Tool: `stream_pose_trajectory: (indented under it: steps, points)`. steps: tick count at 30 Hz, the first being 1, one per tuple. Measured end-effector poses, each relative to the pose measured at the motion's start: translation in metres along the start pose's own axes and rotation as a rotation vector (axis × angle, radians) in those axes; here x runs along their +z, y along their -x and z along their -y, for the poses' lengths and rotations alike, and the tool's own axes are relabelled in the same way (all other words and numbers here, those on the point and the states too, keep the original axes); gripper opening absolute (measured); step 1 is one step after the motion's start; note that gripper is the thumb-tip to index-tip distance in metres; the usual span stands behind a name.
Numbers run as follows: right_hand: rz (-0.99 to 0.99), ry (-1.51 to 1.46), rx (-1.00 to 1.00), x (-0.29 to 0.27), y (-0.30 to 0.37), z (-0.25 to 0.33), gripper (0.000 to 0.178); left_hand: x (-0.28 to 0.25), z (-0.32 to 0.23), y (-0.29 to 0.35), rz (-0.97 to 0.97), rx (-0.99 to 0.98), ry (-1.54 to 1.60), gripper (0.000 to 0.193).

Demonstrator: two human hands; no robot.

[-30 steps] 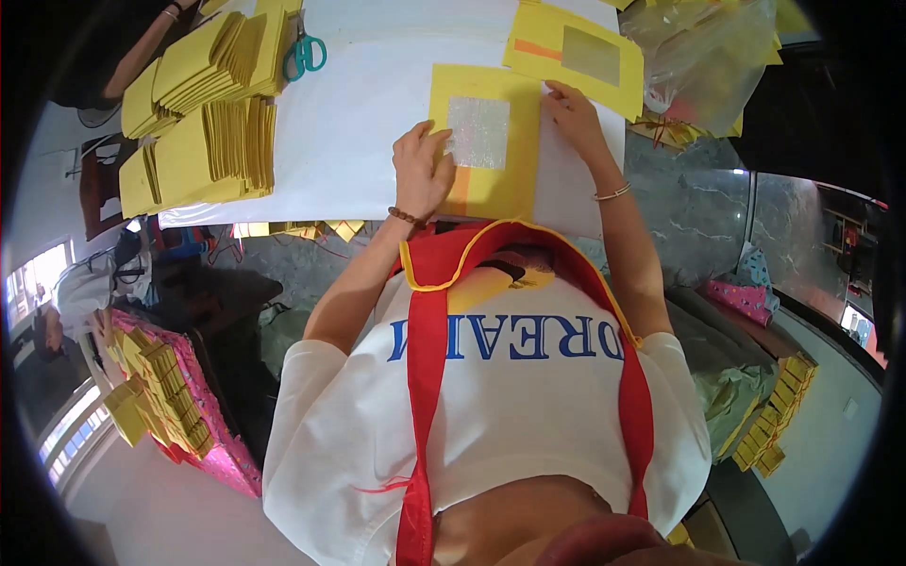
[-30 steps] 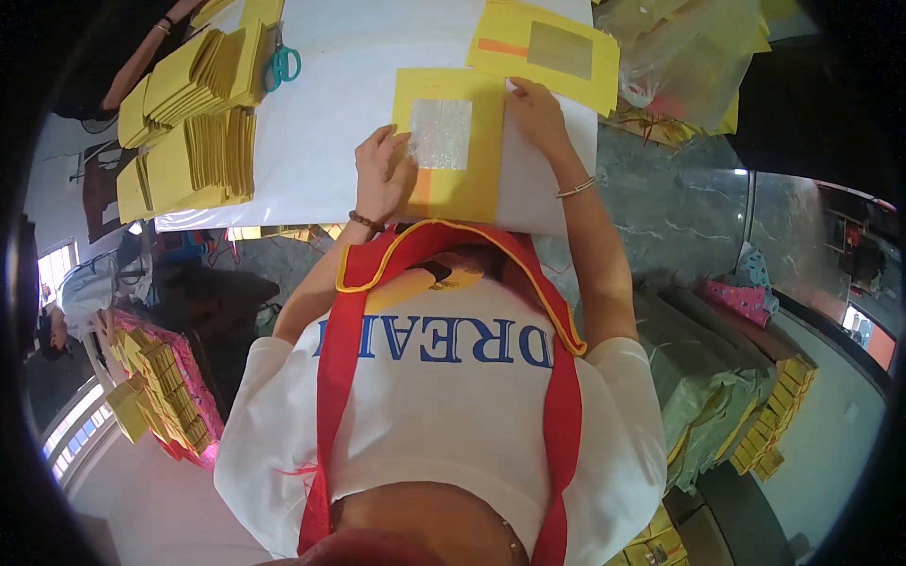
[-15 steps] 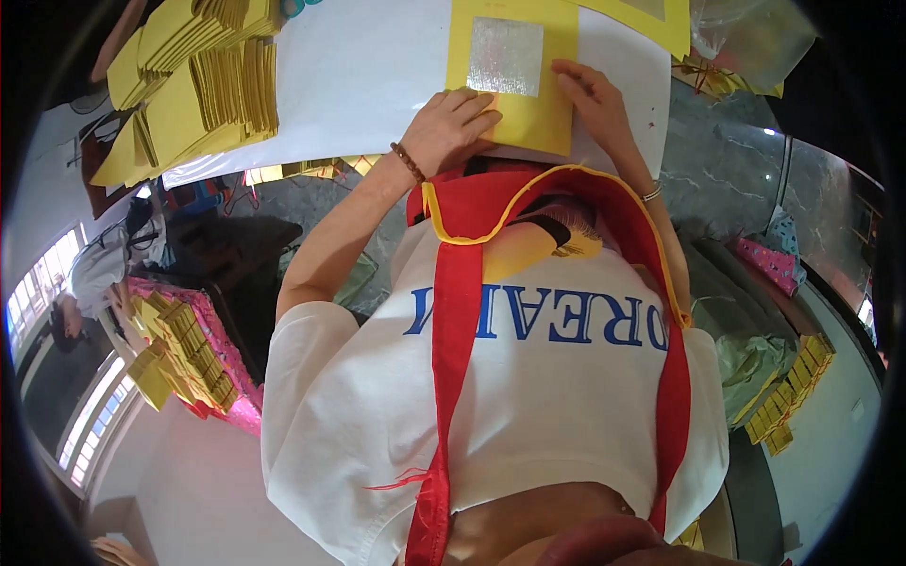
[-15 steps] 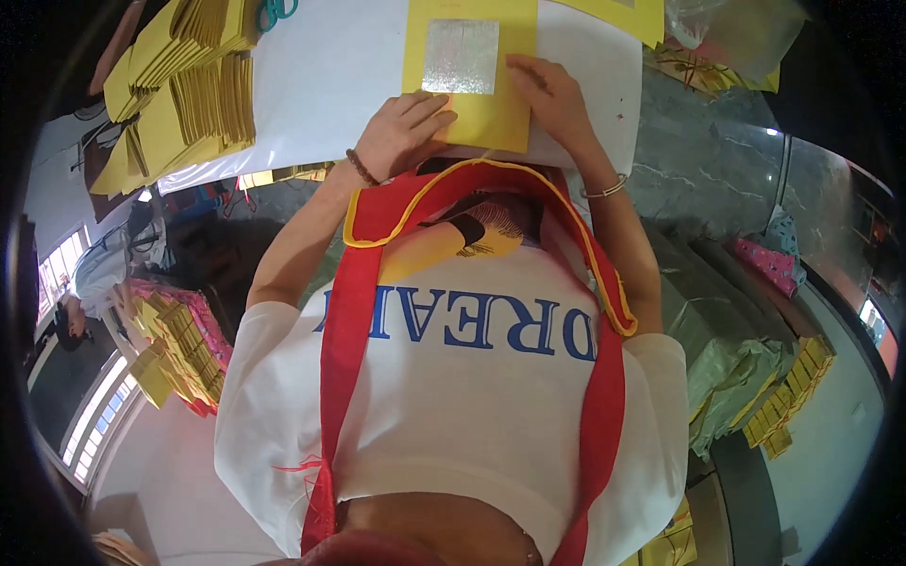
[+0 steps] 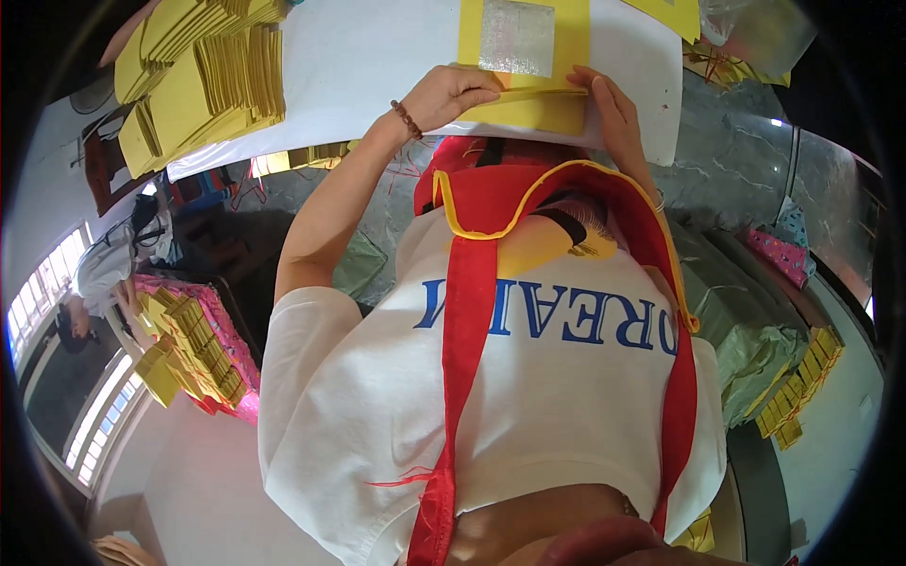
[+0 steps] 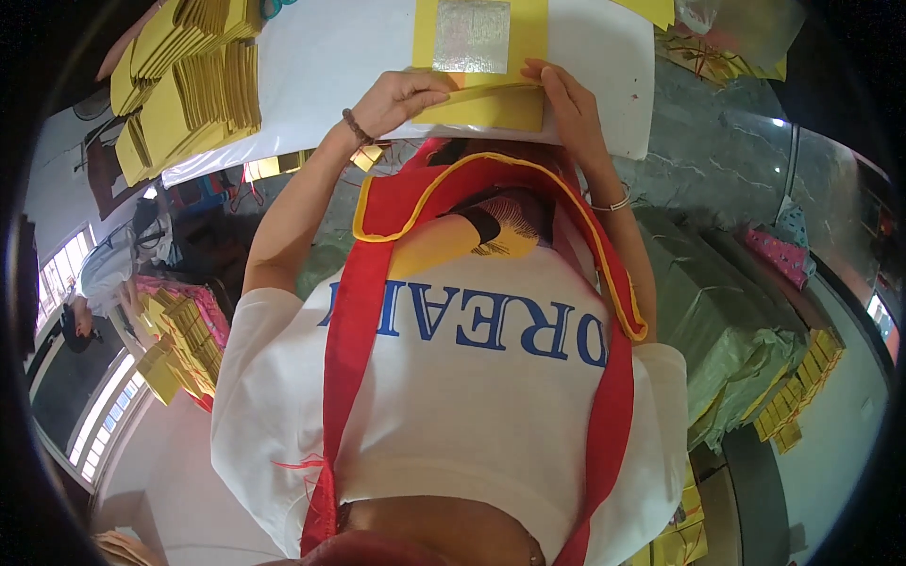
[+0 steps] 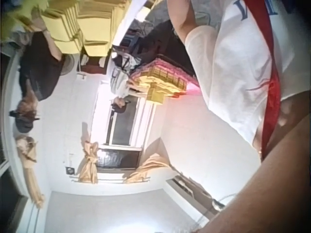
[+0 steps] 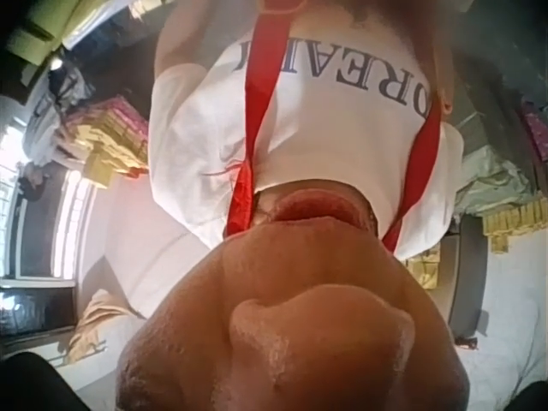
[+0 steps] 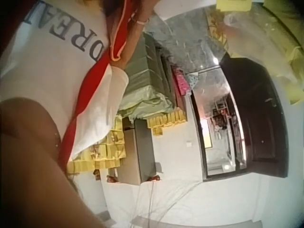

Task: Folding and bundling stacks of yellow joss paper.

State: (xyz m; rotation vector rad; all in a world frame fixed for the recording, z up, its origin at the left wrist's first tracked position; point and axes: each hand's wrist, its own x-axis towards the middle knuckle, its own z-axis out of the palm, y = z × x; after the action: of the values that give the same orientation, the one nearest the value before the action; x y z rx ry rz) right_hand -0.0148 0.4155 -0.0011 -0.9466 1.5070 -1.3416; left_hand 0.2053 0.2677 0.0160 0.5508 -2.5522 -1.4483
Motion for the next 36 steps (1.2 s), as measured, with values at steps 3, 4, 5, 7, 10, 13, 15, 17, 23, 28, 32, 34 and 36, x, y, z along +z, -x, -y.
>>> stream_pose_trajectory:
  steps: [3,4,5,7,10,13,15,17,23,28,32,34,36]
  points:
    - [0.002,0.008,-0.004,0.000,0.001,0.001,0.038,0.002,0.009,-0.001,-0.011,-0.021,0.083,0.021]
    - [-0.002,0.010,-0.006,-0.002,0.001,-0.001,0.038,0.002,0.009,-0.002,-0.016,-0.048,0.105,0.021]
    - [0.009,0.006,-0.018,-0.003,0.002,-0.005,0.036,0.002,0.008,-0.003,-0.022,-0.075,0.126,0.022]
    - [0.022,0.005,-0.031,-0.002,0.003,-0.003,0.036,-0.001,0.008,-0.002,-0.016,-0.108,0.142,0.023]
    - [0.035,0.272,-0.110,-0.001,0.005,-0.001,0.044,-0.003,0.008,-0.004,0.005,-0.165,0.158,0.024]
    - [0.041,0.327,-0.139,-0.001,0.002,-0.011,0.054,0.001,0.017,-0.005,0.009,-0.174,0.197,0.026]
    - [0.018,0.305,-0.137,-0.001,0.002,-0.012,0.051,0.002,0.023,-0.005,0.002,-0.158,0.237,0.026]
    - [0.026,0.331,-0.178,-0.004,0.001,-0.017,0.051,0.002,0.024,-0.005,0.029,-0.141,0.239,0.026]
    - [0.019,0.356,-0.217,-0.003,0.001,-0.014,0.054,0.002,0.016,-0.003,0.020,-0.163,0.261,0.025]
    - [0.030,0.326,-0.212,-0.005,0.001,-0.019,0.052,0.003,-0.008,0.003,0.029,-0.094,0.130,0.028]
    - [0.042,0.306,-0.228,-0.005,-0.002,-0.021,0.045,0.010,-0.023,0.003,-0.105,0.355,-0.505,0.046]
    - [0.042,0.249,-0.208,-0.003,-0.001,-0.017,0.041,0.009,-0.020,0.002,-0.075,0.359,-0.533,0.048]
    - [0.006,0.206,-0.143,-0.001,0.001,-0.013,0.033,0.005,-0.015,0.001,-0.022,0.358,-0.599,0.053]
